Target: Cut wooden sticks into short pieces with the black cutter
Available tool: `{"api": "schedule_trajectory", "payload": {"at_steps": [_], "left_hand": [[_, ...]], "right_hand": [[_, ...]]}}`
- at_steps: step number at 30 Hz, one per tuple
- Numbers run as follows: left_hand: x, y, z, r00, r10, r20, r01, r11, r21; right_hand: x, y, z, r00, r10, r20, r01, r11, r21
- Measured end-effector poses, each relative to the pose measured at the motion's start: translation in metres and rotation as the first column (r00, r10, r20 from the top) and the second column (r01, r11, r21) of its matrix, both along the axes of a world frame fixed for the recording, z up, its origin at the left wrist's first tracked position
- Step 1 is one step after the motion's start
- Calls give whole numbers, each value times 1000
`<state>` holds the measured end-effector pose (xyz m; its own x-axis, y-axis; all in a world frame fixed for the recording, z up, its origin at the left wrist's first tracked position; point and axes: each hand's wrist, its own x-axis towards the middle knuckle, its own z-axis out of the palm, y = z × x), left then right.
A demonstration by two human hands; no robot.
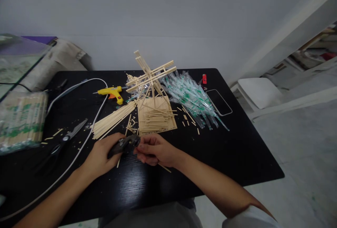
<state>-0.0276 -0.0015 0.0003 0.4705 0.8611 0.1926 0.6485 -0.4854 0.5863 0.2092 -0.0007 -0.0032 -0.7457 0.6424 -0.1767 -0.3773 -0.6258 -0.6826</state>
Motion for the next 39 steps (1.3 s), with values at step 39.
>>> {"api": "schedule_trajectory", "payload": {"at_steps": [39], "left_hand": [[1,1,1,970,201,136,-166,959,-231]], "right_hand": [[-2,2,-1,998,-29,50,30,999,-17]]}}
